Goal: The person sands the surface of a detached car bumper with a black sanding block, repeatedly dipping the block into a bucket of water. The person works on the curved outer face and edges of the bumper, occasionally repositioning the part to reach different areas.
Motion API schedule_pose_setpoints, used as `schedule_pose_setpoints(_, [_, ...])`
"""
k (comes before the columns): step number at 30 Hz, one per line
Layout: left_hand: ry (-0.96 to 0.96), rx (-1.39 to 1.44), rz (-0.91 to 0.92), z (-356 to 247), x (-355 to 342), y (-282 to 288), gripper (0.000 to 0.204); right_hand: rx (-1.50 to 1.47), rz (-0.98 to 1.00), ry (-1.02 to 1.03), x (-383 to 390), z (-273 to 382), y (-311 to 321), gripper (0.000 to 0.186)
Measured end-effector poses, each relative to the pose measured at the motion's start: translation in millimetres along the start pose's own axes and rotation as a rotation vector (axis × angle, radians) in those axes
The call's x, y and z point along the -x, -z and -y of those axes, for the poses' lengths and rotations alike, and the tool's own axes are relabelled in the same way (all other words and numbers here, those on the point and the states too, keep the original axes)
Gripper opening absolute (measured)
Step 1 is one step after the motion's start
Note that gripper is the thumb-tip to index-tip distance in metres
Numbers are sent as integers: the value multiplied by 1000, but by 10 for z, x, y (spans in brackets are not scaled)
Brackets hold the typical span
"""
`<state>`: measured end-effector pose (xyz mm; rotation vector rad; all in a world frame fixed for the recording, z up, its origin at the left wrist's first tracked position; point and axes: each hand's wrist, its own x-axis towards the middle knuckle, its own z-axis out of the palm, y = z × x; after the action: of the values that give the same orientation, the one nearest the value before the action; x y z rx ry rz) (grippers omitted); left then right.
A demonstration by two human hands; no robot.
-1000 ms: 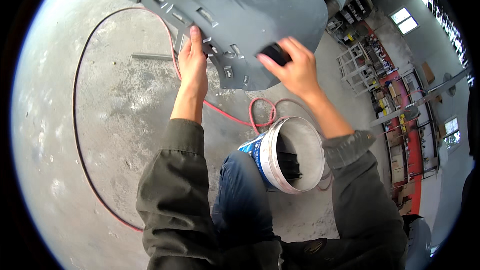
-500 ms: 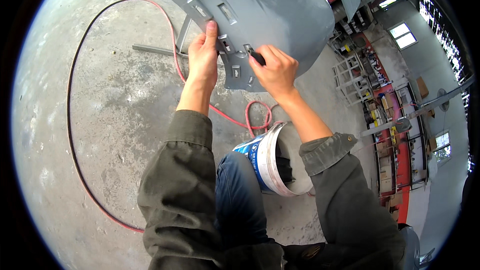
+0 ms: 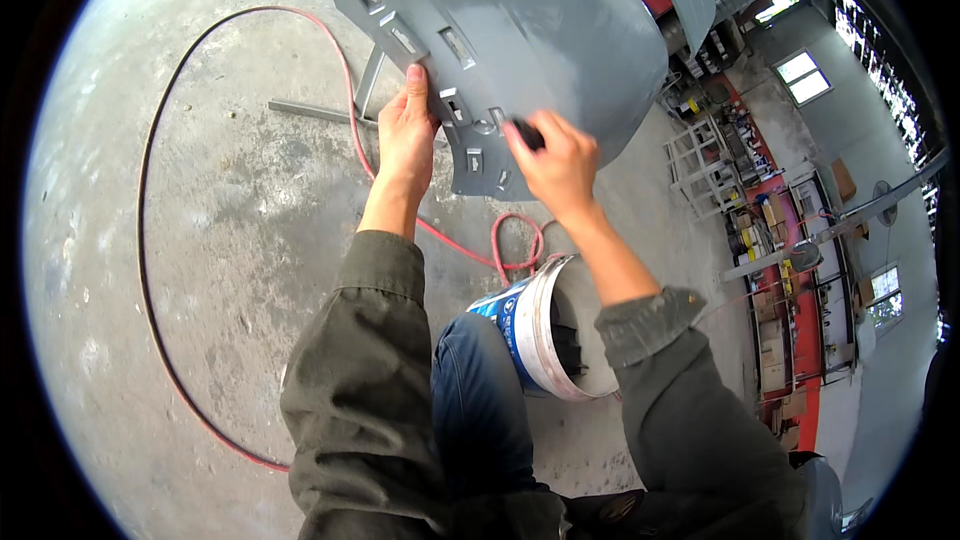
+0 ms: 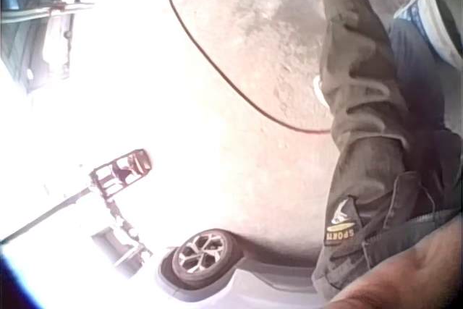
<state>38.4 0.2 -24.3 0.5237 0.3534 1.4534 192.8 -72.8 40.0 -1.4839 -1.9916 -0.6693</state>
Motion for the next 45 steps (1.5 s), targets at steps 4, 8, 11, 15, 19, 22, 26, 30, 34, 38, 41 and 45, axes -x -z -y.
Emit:
schedule_pose_setpoints(4, [-38,-108,-46,36,-41,13,63,-217,193,-577,1118,-582,253,33])
schedule_pose_setpoints(8, [50,-55,-175,50,-32,100,68,-593,221,-1431,2665,-1319,249,39])
schedule_pose_setpoints(11, [135,-169,-363,245,9,84,45,-768,408,-1891,4165,-1768,140,47])
schedule_pose_setpoints(15, [133,-412,-481,55,65,409,32,-1020,829,-1751,4051,-1022,-362,32])
schedule_pose_setpoints(19, [164,-467,-427,-6,163,463,28,-1159,1033,-1625,4659,-1332,-652,34])
schedule_pose_setpoints(22, [231,-517,-404,131,159,507,28,-639,1058,-1317,5419,-1742,-504,44])
schedule_pose_setpoints(26, [175,-603,-448,-189,133,795,26,-458,1292,-1394,4579,-1323,-735,52])
schedule_pose_setpoints(30, [221,-566,-417,-102,146,731,24,-330,851,-1856,3757,-1020,-26,53])
schedule_pose_setpoints(34, [272,-484,-372,28,-19,821,29,-1397,150,-2154,3964,-1594,132,27])
schedule_pose_setpoints(38, [293,-395,-302,186,-124,666,31,-1326,-501,-1854,2866,-1631,634,37])
schedule_pose_setpoints(41, [284,-410,-298,251,-115,615,31,-1476,-279,-1461,1246,-1595,897,30])
schedule_pose_setpoints(45, [307,-457,-256,192,-9,438,30,-1191,114,-1056,-365,-1184,1308,28])
